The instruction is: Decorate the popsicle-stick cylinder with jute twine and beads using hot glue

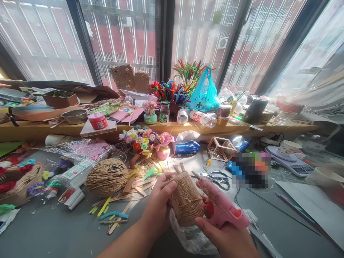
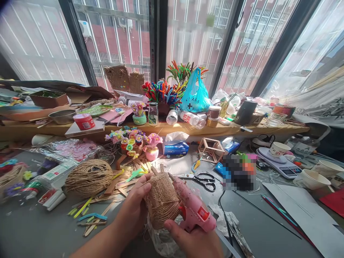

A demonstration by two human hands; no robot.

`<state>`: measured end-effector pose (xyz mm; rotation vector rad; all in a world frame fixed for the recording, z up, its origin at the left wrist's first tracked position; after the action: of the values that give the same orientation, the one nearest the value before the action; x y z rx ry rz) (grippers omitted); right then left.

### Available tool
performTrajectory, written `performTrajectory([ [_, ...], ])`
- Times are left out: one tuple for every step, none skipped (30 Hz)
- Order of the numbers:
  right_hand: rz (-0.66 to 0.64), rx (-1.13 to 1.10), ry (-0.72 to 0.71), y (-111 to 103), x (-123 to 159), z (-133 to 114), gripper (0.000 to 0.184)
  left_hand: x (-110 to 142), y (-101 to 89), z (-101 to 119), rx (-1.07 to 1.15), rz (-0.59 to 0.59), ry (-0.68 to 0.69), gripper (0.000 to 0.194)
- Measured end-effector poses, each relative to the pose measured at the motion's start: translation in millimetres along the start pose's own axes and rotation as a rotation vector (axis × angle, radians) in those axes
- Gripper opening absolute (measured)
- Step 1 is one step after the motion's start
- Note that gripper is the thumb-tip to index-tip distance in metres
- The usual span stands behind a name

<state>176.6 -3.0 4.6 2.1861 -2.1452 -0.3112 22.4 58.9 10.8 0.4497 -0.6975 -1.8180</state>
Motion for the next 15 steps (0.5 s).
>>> performTrajectory([
  [0.016,0.033,0.006,-3,2,0,0.081,0,-0.8,0,-0.007,0.001,0.0,0.043],
  [0.032,0.067,0.016,-6,3,0,0.082,0,-1.8,-1,-0.014,0.002,0.0,0.043],
  [0.047,0.1,0.029,-8,5,1,0.082,0,-3.0,-2,-0.021,0.004,0.001,0.043],
  [0.063,0.132,0.04,-10,7,2,0.082,-1,-4.6,-2,-0.027,0.009,0.003,0.044],
  [0.075,0.158,0.044,-11,8,2,0.081,-1,-6.5,-3,-0.034,0.018,0.003,0.045],
  [0.083,0.176,0.039,-11,9,2,0.081,-1,-8.4,-4,-0.043,0.028,0.002,0.046],
  [0.089,0.186,0.028,-11,10,0,0.08,-1,-10.0,-5,-0.053,0.036,0.0,0.046],
  [0.093,0.191,0.014,-11,10,-1,0.08,-1,-11.1,-5,-0.063,0.043,-0.002,0.046],
  [0.096,0.197,-0.003,-11,10,-2,0.079,0,-11.7,-5,-0.074,0.046,-0.002,0.045],
  [0.101,0.205,-0.019,-11,10,-4,0.078,0,-11.8,-4,-0.082,0.047,0.0,0.044],
  [0.106,0.216,-0.031,-11,10,-5,0.077,0,-11.5,-4,-0.087,0.044,0.003,0.044],
  [0.111,0.229,-0.039,-11,10,-6,0.075,0,-11.0,-3,-0.09,0.04,0.007,0.043],
  [0.114,0.241,-0.044,-11,10,-7,0.074,0,-10.6,-3,-0.09,0.038,0.008,0.042],
  [0.116,0.249,-0.043,-11,10,-8,0.072,1,-10.4,-3,-0.086,0.037,0.006,0.041],
  [0.116,0.252,-0.035,-11,10,-8,0.072,1,-10.4,-4,-0.081,0.038,0.001,0.04],
])
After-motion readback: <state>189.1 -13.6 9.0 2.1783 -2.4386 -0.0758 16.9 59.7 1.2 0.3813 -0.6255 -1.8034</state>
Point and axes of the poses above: each hand's wrist, its own x-axis away from the middle knuckle, its own y-axis out of the palm, z = x × y, the point moved 9 cm from there along -x, towards the middle knuckle, and after that the axes turned 7 degrees about -z, right-handed, at the moved point
